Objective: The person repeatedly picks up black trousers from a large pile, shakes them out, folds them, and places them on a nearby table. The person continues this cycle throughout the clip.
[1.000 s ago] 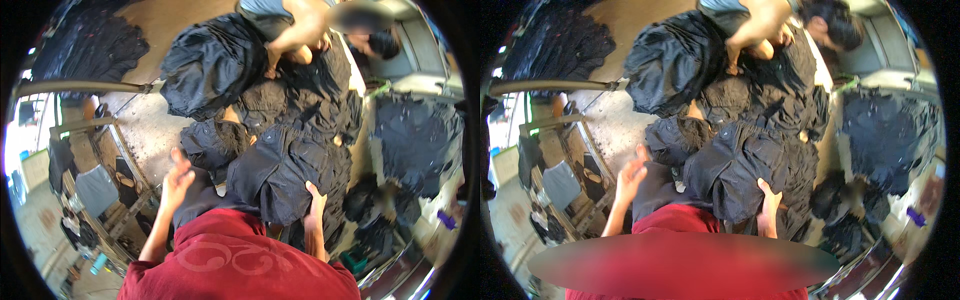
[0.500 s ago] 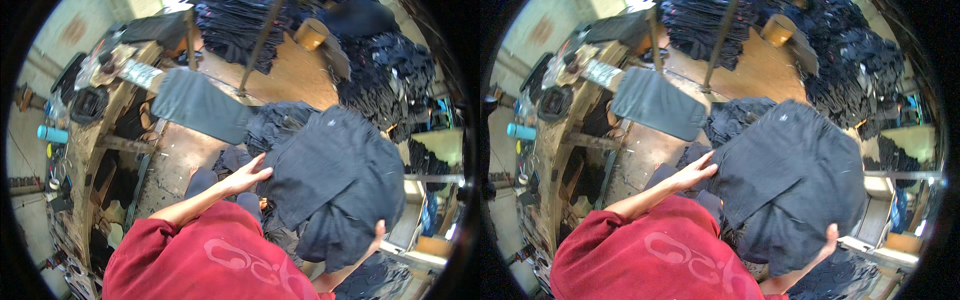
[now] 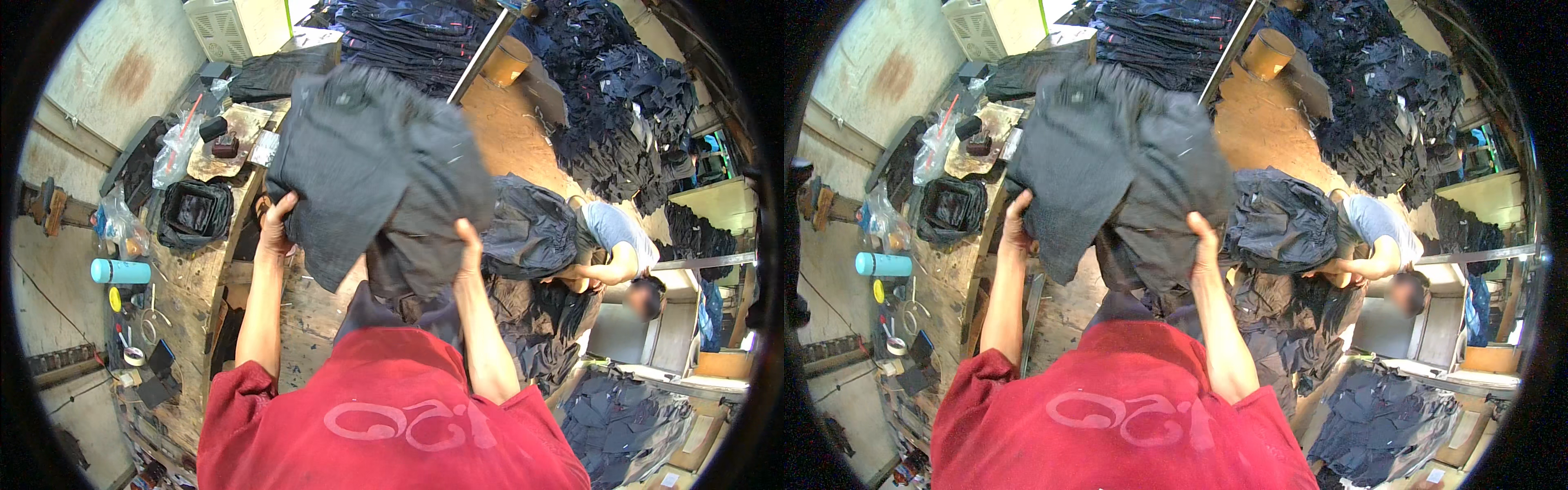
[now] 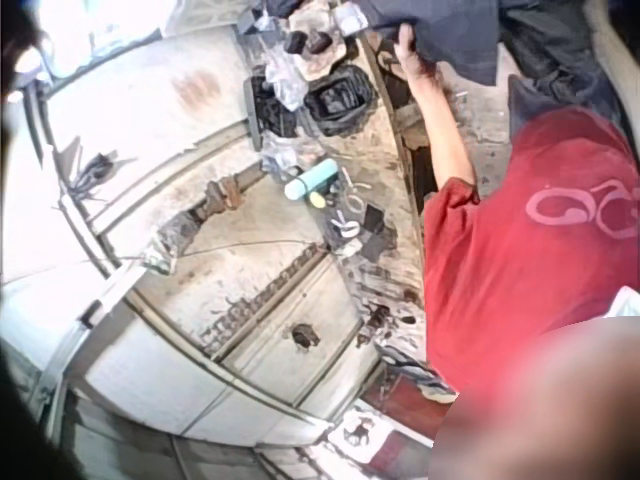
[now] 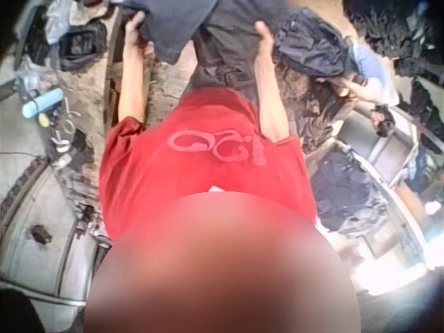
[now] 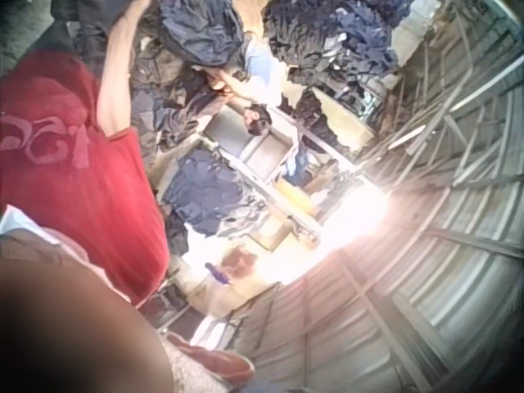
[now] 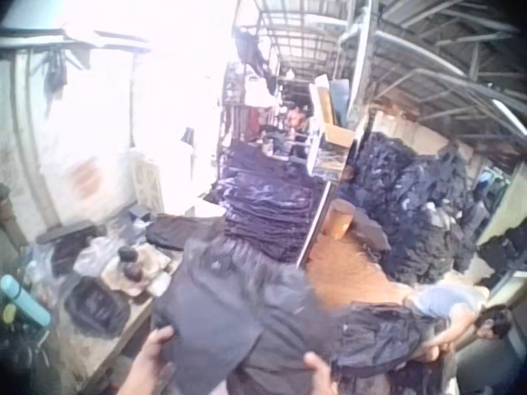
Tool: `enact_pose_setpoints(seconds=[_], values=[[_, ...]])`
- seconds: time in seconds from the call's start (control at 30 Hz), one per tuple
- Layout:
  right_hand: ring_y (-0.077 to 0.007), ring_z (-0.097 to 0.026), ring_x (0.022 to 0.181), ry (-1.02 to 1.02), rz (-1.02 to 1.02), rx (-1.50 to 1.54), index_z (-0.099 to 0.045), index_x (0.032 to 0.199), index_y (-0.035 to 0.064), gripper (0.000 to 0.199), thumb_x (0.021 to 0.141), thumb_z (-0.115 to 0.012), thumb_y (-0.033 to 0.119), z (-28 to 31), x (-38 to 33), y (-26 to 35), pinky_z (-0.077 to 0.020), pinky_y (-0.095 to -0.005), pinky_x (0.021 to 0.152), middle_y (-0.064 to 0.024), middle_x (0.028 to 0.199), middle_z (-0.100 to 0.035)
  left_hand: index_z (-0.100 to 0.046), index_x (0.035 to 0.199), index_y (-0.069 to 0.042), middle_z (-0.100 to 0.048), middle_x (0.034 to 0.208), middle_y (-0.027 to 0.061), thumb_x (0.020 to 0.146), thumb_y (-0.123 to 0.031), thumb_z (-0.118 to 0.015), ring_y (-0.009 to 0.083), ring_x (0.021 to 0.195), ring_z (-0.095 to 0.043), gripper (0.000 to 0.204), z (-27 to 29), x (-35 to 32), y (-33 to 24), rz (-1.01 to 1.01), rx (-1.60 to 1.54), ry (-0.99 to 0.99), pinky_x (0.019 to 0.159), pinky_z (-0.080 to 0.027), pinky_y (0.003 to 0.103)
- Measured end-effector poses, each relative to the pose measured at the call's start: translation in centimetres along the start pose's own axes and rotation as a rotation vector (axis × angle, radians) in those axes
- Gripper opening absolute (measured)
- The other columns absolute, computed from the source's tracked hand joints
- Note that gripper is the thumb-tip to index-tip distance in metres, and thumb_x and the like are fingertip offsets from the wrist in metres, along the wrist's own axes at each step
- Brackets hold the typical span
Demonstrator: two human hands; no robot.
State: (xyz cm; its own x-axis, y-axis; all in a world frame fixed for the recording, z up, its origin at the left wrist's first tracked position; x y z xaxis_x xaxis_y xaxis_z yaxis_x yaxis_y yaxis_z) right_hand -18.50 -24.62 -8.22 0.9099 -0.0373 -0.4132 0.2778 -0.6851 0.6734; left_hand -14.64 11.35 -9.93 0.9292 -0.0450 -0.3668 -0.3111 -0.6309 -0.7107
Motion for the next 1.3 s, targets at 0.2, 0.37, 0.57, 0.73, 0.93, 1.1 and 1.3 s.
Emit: enact_pose_setpoints(seconds=[0.2, 0.37, 0.57, 0.73, 0.93, 1.1, 1.3], values=[[-0.0275, -0.068, 0.116, -0.082, -0.201, 0.024, -0.058, 0.140, -0.0011, 0.068, 0.086, -0.086, 0.029, 5.2, 3.7, -9.4, -0.0559, -0.0447, 0.102, -0.0138, 0.130, -0.069, -0.054, 0.148, -0.004, -0.065, 0.139, 0.0119, 0.090, -0.028, -0.081, 0.0273, 0.119, -0.067, 0.068, 6.9, 1.2, 5.2, 0.063, 0.041, -0.167, 0.103, -0.053, 0.043], [-0.0259, -0.060, 0.130, -0.158, -0.136, -0.155, -0.051, 0.148, -0.0011, 0.081, 0.085, -0.089, 0.033, 6.1, 2.9, -7.6, -0.0477, -0.0424, 0.111, -0.0133, 0.145, -0.062, -0.035, 0.159, 0.001, -0.052, 0.154, 0.0209, 0.082, -0.026, -0.089, 0.0317, 0.139, -0.053, 0.098, 7.3, 0.0, 0.9, -0.146, 0.665, -0.345, 0.116, -0.043, 0.042], [-0.0253, -0.048, 0.143, -0.173, 0.044, -0.411, -0.032, 0.159, -0.0047, 0.105, 0.086, -0.088, 0.045, 4.4, 1.0, -6.2, -0.0346, -0.0389, 0.121, -0.0173, 0.157, -0.049, -0.054, 0.147, 0.004, -0.059, 0.144, 0.0288, 0.089, -0.026, -0.079, 0.0375, 0.134, -0.060, 0.070, 1.8, 4.5, -5.5, -0.530, 1.144, -0.200, 0.113, -0.047, 0.044], [-0.0386, -0.044, 0.142, -0.457, 0.150, -0.905, -0.030, 0.161, 0.0013, 0.105, 0.089, -0.081, 0.057, 4.9, -2.3, -4.4, -0.0351, -0.0457, 0.121, -0.0272, 0.158, -0.036, -0.056, 0.145, 0.003, -0.067, 0.136, 0.0256, 0.083, -0.057, -0.082, 0.0425, 0.128, -0.064, 0.090, -3.7, 14.9, -4.2, -0.469, 1.500, -0.416, 0.110, -0.049, 0.049], [-0.0387, -0.038, 0.144, -0.584, 0.468, -1.168, -0.048, 0.150, 0.0055, 0.078, 0.090, -0.084, 0.040, 8.6, -9.0, -0.6, -0.0304, -0.0488, 0.123, -0.0223, 0.151, -0.038, -0.077, 0.120, -0.012, -0.072, 0.129, 0.0195, 0.079, -0.049, -0.088, 0.0356, 0.120, -0.069, 0.057, -8.0, 15.1, -7.4, -0.417, 1.463, -0.253, 0.099, -0.054, 0.046], [-0.0378, -0.043, 0.142, -0.431, 0.699, -1.253, -0.053, 0.147, 0.0049, 0.076, 0.085, -0.089, 0.031, 6.7, -14.6, 4.5, -0.0393, -0.0476, 0.117, -0.0206, 0.153, -0.040, -0.074, 0.117, -0.007, -0.078, 0.107, 0.0137, 0.089, -0.010, -0.080, 0.0300, 0.103, -0.075, 0.029, -17.7, 2.3, -9.4, -0.896, 1.341, 0.375, 0.091, -0.056, 0.038], [-0.0490, -0.023, 0.156, -0.109, 1.172, -1.537, -0.026, 0.163, 0.0075, 0.133, 0.060, -0.098, 0.054, -2.9, -16.8, 10.9, -0.0167, -0.0646, 0.125, -0.0293, 0.169, -0.021, -0.076, 0.111, -0.003, -0.079, 0.106, 0.0120, 0.083, 0.004, -0.079, 0.0265, 0.098, -0.078, 0.030, -26.6, -10.5, -9.0, -0.526, 1.202, 0.854, 0.087, -0.058, 0.033]])
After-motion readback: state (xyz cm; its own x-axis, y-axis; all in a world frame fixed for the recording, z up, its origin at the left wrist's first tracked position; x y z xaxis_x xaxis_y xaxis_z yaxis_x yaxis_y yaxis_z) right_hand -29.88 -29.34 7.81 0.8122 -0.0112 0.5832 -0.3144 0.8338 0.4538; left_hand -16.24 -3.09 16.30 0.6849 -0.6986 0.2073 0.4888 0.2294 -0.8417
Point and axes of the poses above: each hand's wrist, its own x-axis towards the middle knuckle, its own z-axis out of the back of the hand, y = z × x, the point moved 2 cm from there along x, towards the middle knuckle
